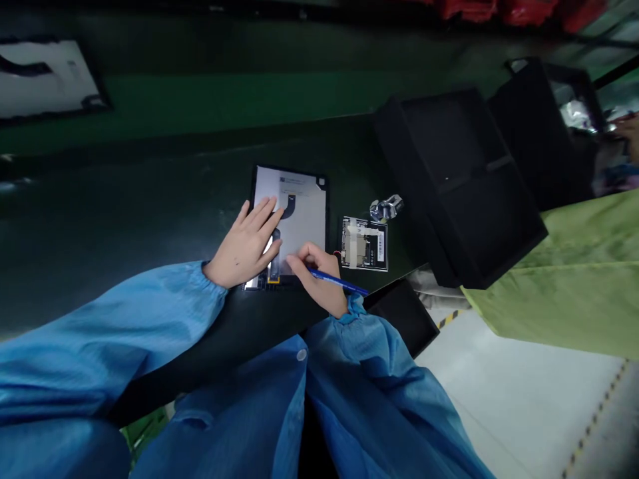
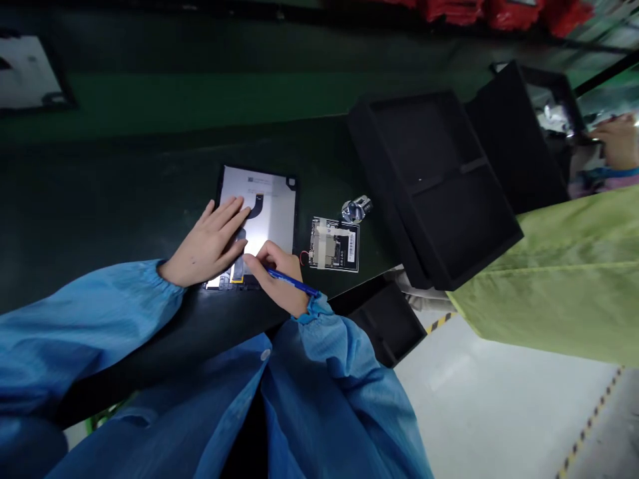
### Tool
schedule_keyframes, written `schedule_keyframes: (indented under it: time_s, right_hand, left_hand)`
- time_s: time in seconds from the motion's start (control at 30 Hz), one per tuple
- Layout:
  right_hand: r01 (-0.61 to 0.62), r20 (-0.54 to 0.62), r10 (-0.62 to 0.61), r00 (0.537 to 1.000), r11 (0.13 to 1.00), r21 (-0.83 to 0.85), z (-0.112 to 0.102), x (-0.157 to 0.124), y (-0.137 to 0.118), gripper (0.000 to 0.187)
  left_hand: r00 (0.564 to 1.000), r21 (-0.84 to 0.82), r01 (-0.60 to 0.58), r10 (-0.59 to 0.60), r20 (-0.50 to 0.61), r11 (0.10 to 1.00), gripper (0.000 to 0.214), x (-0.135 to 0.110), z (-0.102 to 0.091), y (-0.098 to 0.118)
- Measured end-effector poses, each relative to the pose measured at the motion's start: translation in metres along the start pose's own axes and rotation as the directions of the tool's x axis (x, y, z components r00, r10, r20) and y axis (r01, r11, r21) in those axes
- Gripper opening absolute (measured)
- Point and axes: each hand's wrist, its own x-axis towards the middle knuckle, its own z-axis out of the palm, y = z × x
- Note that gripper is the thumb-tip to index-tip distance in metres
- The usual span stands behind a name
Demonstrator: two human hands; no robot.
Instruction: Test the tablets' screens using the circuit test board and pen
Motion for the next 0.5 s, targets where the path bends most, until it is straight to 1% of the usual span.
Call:
schedule_keyframes:
  time_s: [0.07,0.17,0.27,0.5]
  right_hand:
    - [0.013,-0.035,-0.014,0.999,1.0,-0.026,0.0021,0.0001,0.0021,0.035]
    - [0.071,-0.072,-0.08,0.994,0.991,-0.117,0.0019,-0.001,0.0022,0.038]
    - [0.127,-0.06,-0.141,0.988,0.972,-0.198,0.0026,-0.0018,0.0014,0.037]
    - [0.122,-0.027,-0.139,0.99,0.933,-0.339,0.0064,-0.0025,0.0024,0.036]
  left_hand:
    - [1.0,-0.006,-0.005,0.005,0.001,1.0,0.057,-0.0013,-0.0018,-0.0003]
    - [1.0,-0.015,-0.014,0.014,-0.001,1.0,0.056,-0.0027,-0.0024,-0.0012]
    - [1.0,-0.013,-0.026,0.025,-0.009,1.0,0.056,-0.0026,-0.0015,-0.0017]
    - [0.999,-0.001,-0.031,0.031,-0.007,1.0,0.056,-0.0019,-0.0013,-0.0019]
